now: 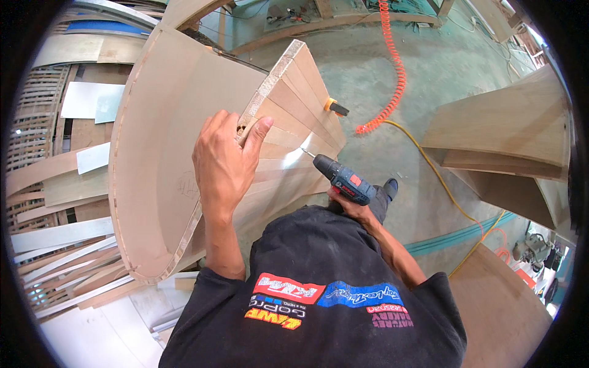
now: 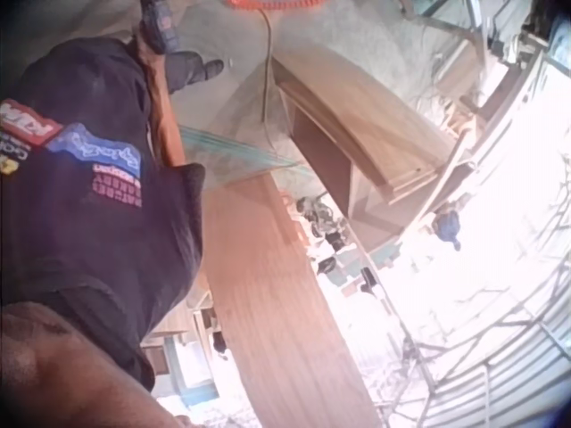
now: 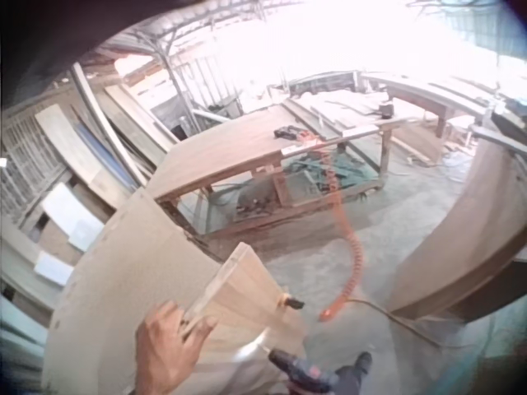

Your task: The person assembles a curved wooden structure by driving screws through vertical slats using a power drill, then picks up the structure and moves it before picking up a small wood block and a metal ruler at a workbench.

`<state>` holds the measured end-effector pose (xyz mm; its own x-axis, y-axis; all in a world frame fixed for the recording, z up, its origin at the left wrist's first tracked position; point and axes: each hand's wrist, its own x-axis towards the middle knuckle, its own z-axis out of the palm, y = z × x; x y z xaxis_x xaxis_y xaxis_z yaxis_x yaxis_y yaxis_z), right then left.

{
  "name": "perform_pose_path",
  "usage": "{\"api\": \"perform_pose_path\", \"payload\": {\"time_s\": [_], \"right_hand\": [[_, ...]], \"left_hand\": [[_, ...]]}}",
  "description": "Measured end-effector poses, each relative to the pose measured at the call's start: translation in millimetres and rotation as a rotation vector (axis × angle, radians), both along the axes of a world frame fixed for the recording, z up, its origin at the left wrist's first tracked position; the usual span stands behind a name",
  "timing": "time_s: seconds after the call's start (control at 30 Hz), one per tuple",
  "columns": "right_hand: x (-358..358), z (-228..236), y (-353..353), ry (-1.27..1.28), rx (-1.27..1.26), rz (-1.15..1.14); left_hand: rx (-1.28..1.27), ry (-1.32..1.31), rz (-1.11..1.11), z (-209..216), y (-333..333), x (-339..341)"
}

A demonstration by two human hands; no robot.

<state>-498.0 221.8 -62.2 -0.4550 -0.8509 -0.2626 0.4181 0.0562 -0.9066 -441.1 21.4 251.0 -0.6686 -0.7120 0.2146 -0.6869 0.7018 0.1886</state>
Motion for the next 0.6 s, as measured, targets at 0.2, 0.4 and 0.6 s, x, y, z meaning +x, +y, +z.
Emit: {"api": "perform_pose_path", "payload": {"time_s": [0.2, 0.4, 0.6], "right_hand": [[-2.8, -8.6, -3.1, 0.09, 0.023, 0.032], [-6.6, -3.0, -7.7, 0.173, -0.018, 0.036], [-29.0, 18.3, -9.4, 0.434, 0.04, 0.147]], "left_hand": [[0.072, 0.073, -0.036, -1.7, 0.7, -4.2], [0.09, 0.095, -0.006, -1.2, 4.1, -2.7], [0.085, 0.106, -0.005, -0.6, 4.3, -2.1]]}}
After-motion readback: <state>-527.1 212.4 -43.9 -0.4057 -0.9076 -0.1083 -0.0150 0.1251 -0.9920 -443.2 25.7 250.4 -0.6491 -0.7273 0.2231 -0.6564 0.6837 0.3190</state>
